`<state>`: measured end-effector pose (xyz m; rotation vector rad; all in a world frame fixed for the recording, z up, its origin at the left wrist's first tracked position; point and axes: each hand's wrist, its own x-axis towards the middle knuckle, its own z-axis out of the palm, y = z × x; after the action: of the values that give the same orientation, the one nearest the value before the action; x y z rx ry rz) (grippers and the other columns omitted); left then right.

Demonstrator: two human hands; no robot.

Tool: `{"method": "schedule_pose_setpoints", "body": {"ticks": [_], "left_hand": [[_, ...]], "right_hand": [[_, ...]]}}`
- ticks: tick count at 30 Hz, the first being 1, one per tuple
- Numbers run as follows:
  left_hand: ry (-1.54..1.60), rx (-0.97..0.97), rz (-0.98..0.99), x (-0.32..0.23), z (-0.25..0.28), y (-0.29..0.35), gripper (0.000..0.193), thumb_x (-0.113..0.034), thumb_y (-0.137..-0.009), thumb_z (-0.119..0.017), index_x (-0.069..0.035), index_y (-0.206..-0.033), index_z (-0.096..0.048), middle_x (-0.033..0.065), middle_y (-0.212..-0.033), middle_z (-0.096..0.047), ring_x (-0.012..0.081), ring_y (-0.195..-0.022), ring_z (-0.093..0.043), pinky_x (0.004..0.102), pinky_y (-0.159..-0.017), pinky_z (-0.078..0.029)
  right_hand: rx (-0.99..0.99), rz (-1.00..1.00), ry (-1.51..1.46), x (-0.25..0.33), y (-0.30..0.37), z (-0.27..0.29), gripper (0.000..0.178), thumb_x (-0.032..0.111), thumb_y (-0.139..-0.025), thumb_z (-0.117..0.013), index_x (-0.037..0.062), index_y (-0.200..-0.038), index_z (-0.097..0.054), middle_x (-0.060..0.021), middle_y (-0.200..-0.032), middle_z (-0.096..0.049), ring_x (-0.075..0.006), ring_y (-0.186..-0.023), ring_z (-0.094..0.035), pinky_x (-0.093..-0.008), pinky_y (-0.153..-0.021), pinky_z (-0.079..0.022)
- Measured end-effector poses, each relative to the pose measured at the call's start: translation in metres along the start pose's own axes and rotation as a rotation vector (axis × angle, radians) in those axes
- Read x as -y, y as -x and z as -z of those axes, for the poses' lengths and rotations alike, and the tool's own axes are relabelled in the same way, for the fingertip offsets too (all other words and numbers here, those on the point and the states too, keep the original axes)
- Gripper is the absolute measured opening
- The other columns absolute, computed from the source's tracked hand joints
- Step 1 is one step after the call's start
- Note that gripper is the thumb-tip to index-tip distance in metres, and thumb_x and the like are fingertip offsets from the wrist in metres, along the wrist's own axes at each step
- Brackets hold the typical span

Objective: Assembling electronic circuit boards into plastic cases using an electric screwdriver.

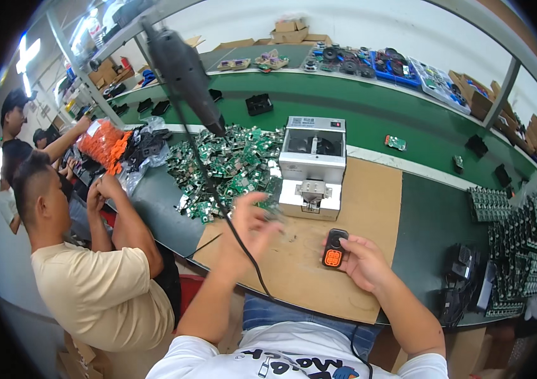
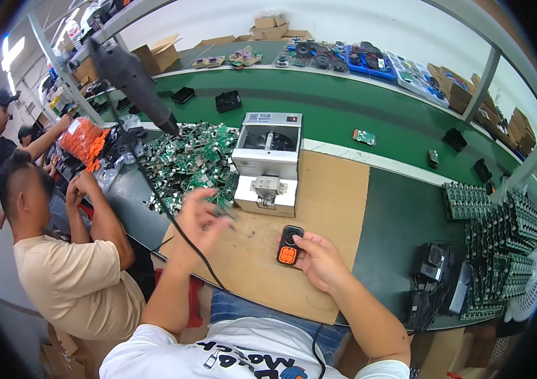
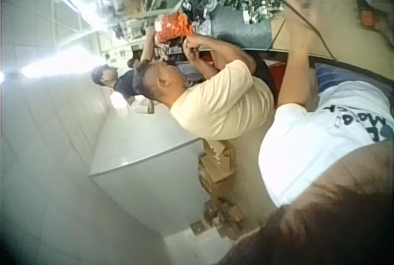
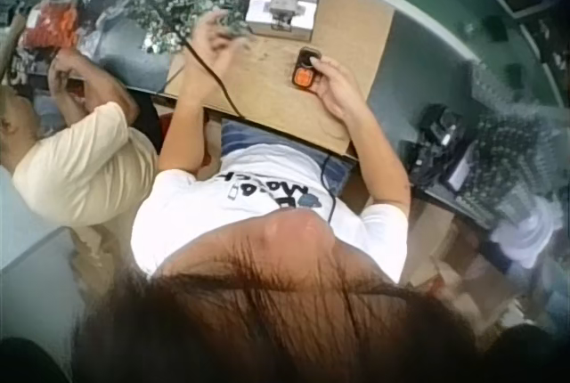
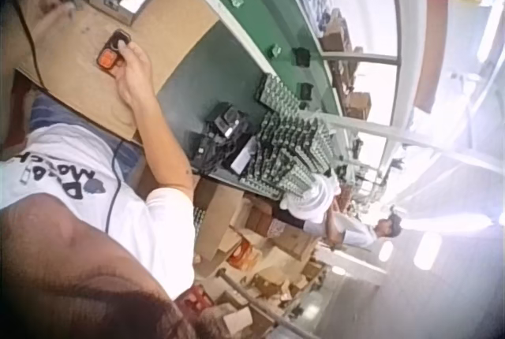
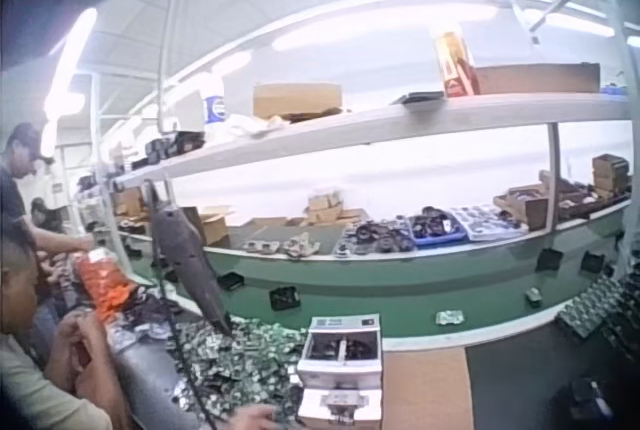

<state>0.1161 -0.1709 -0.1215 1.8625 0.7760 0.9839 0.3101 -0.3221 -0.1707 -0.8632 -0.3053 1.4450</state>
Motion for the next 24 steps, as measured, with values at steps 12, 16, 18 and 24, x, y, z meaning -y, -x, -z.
{"method": "schedule_pose_setpoints", "body": {"ticks": [12, 16, 18, 24], "left_hand": [[-0.417, 0.387, -1.051, -0.021, -0.081, -0.021, 0.027, -0.001, -0.068, -0.069, -0.001, -0.095, -0.065, 0.013, -0.098, -0.067, 0.0296, -0.087, -0.066, 0.0357, -0.074, -0.055], [-0.393, 0.577, -1.064, -0.049, -0.091, -0.038, 0.029, 0.0, -0.071, -0.064, 0.001, -0.1, -0.064, 0.0162, -0.103, -0.065, 0.0311, -0.094, -0.065, 0.0372, -0.074, -0.054], [-0.342, 0.679, -0.994, -0.052, -0.095, -0.04, 0.035, -0.005, -0.068, -0.07, 0.0, -0.102, -0.063, 0.0179, -0.106, -0.063, 0.0307, -0.096, -0.063, 0.0371, -0.077, -0.053], [0.328, 0.352, -0.338, -0.014, -0.121, -0.015, 0.036, -0.01, -0.069, -0.075, 0.002, -0.099, -0.059, 0.0099, -0.088, -0.057, 0.0196, -0.077, -0.055, 0.0275, -0.071, -0.046]], "right_hand": [[-0.064, 0.021, -0.195, 0.006, -0.006, 0.019, 0.025, 0.022, -0.097, -0.047, 0.0028, -0.108, -0.059, -0.0106, -0.101, -0.065, -0.0216, -0.094, -0.063, -0.0394, -0.088, -0.05], [0.108, 0.211, -0.304, 0.028, 0.004, 0.033, 0.029, 0.032, -0.098, -0.047, 0.0084, -0.111, -0.059, -0.0032, -0.098, -0.063, -0.0136, -0.089, -0.061, -0.0317, -0.081, -0.05], [0.013, 0.296, -0.092, 0.035, 0.011, 0.035, 0.027, 0.028, -0.098, -0.049, 0.0068, -0.112, -0.058, -0.0025, -0.098, -0.063, -0.0118, -0.089, -0.06, -0.0298, -0.081, -0.05], [0.002, 0.668, 0.366, 0.035, 0.024, 0.018, 0.027, 0.011, -0.092, -0.061, -0.0005, -0.115, -0.055, -0.007, -0.11, -0.059, -0.0144, -0.101, -0.058, -0.0299, -0.089, -0.048]]}}
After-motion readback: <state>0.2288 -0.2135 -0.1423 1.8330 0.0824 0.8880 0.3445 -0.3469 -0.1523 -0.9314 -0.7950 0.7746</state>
